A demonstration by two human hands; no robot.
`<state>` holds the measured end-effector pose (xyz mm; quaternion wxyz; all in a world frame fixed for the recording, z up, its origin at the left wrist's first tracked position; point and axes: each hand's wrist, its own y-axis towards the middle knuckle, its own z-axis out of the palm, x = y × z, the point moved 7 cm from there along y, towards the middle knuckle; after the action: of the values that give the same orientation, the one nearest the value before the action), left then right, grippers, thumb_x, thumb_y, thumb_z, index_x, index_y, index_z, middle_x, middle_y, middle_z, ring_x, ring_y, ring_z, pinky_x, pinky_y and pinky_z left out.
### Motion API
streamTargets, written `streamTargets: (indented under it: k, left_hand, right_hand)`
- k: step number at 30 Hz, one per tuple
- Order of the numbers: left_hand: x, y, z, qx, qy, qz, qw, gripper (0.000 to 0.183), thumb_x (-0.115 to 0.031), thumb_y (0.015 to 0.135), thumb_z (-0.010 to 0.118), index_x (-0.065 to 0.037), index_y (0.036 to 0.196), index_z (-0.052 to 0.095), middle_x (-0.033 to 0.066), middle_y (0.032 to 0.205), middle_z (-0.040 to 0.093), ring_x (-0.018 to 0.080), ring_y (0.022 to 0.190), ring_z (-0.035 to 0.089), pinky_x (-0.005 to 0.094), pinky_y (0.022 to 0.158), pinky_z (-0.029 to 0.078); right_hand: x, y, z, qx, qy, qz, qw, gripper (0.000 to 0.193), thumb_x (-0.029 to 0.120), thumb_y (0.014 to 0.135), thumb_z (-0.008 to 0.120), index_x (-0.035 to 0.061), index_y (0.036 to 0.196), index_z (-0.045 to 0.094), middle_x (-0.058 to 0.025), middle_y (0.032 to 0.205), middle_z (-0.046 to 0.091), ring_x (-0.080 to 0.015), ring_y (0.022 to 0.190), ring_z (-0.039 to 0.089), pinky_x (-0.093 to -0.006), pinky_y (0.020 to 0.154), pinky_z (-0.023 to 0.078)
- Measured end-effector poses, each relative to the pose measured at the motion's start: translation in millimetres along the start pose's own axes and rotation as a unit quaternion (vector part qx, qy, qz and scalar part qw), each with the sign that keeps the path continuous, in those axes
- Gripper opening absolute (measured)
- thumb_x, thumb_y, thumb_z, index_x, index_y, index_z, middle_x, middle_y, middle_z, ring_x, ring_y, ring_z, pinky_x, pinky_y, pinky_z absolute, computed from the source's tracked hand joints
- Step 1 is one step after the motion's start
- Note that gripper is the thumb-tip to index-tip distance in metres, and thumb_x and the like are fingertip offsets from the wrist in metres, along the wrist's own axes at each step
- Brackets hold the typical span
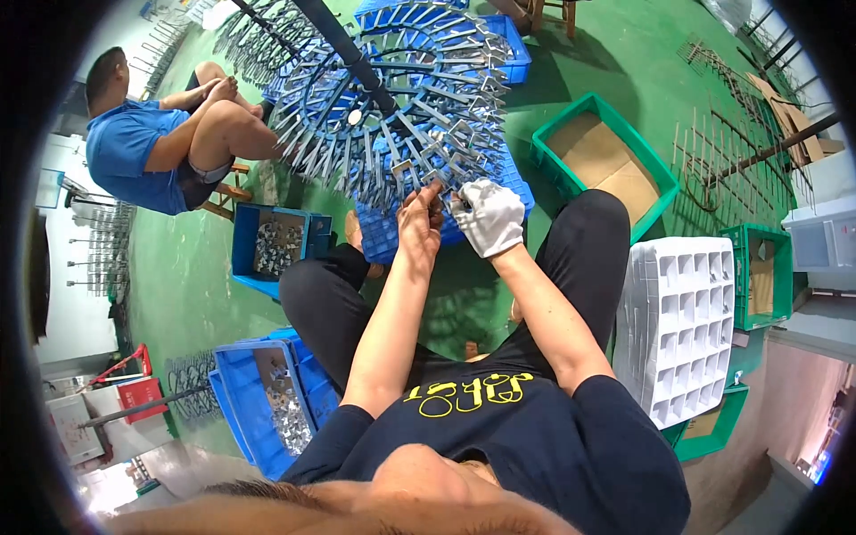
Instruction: Assembling small metal components onto a circular blue rack.
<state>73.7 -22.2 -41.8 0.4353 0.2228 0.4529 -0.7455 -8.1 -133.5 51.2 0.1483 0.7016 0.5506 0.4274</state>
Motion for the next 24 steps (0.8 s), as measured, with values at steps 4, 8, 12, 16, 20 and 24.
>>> streamTargets:
  k: [4,8,12,16,20,24]
  left_hand:
    - [0,0,2,0.009,-0.006,-0.007,1.0,0.013,-0.01,0.075,0.072,-0.011,0.07,0.06,-0.0051,0.054,0.047,0.0041,0.041,0.034,0.018,0.037,0.02]
    - [1,3,0,0.007,-0.005,-0.004,1.0,0.015,-0.009,0.075,0.072,-0.012,0.068,0.059,-0.0058,0.053,0.046,0.0038,0.041,0.033,0.0179,0.037,0.02]
    - [1,2,1,0.009,-0.009,-0.008,1.0,0.016,-0.008,0.075,0.072,-0.012,0.067,0.059,-0.0058,0.053,0.046,0.0036,0.041,0.033,0.0177,0.037,0.019]
    - [2,6,-2,0.021,-0.007,-0.009,1.0,0.016,-0.009,0.076,0.073,-0.011,0.07,0.059,-0.0037,0.057,0.049,0.0049,0.043,0.037,0.0178,0.037,0.023]
    - [3,6,-3,0.034,0.005,-0.012,0.999,0.014,-0.013,0.078,0.073,-0.009,0.076,0.06,-0.001,0.062,0.054,0.0068,0.047,0.045,0.0182,0.038,0.03]
    - [5,-2,-8,0.036,0.03,-0.017,0.999,0.018,-0.025,0.083,0.07,-0.008,0.083,0.063,0.0005,0.066,0.057,0.0086,0.051,0.051,0.019,0.04,0.037]
  right_hand:
    - [-1,-1,2,-0.015,0.007,-0.009,1.0,0.009,0.016,0.069,0.07,0.0115,0.068,0.062,-0.0029,0.068,0.06,-0.0221,0.055,0.057,-0.0312,0.053,0.046]
    - [-4,-1,9,-0.003,0.007,-0.006,1.0,0.011,0.019,0.071,0.069,0.0118,0.066,0.061,-0.0032,0.067,0.06,-0.0221,0.056,0.057,-0.0312,0.052,0.045]
    - [-6,-1,14,0.027,-0.016,-0.004,1.0,0.014,0.021,0.071,0.068,0.012,0.064,0.06,-0.0033,0.065,0.059,-0.0223,0.055,0.057,-0.0314,0.051,0.045]
    - [-4,1,14,0.036,-0.028,-0.009,0.999,0.015,0.022,0.072,0.067,0.0121,0.064,0.059,-0.0034,0.064,0.059,-0.0224,0.055,0.057,-0.0315,0.051,0.044]
    - [-2,3,10,0.03,-0.03,-0.013,0.999,0.016,0.023,0.072,0.067,0.012,0.063,0.059,-0.0036,0.064,0.059,-0.0228,0.054,0.057,-0.0318,0.05,0.044]
    - [0,2,6,0.016,-0.019,-0.011,1.0,0.017,0.024,0.072,0.067,0.0118,0.063,0.059,-0.0043,0.065,0.06,-0.0237,0.054,0.056,-0.0327,0.051,0.045]
